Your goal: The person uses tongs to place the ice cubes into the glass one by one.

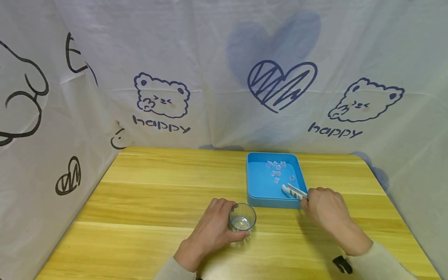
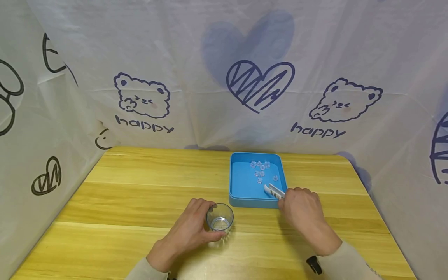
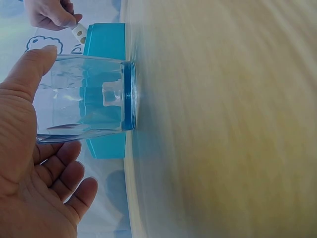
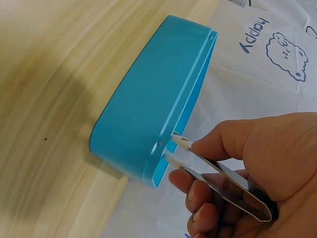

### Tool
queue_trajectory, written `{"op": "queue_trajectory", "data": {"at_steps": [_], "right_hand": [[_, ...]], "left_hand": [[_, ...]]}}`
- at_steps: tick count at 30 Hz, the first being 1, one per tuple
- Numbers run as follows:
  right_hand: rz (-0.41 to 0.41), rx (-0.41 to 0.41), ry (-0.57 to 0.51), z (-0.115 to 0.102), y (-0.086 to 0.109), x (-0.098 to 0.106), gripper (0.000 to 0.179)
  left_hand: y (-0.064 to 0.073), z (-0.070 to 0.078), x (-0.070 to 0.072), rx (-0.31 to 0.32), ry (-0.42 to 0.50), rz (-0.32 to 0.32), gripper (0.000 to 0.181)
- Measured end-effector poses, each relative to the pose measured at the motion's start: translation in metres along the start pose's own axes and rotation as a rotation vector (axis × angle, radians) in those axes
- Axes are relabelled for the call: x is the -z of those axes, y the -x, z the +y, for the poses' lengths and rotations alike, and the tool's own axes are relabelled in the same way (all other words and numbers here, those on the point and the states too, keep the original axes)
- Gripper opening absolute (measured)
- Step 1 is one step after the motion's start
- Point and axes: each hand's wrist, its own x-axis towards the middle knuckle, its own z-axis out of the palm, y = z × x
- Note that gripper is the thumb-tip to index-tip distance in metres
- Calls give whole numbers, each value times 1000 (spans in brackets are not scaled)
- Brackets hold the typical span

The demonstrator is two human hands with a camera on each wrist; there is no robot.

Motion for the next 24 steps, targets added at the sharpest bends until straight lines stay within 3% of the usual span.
{"op": "queue_trajectory", "data": {"at_steps": [24], "right_hand": [[387, 233, 3, 12, 13, -22, 36]], "left_hand": [[0, 1, 0, 9, 9, -1, 76]]}}
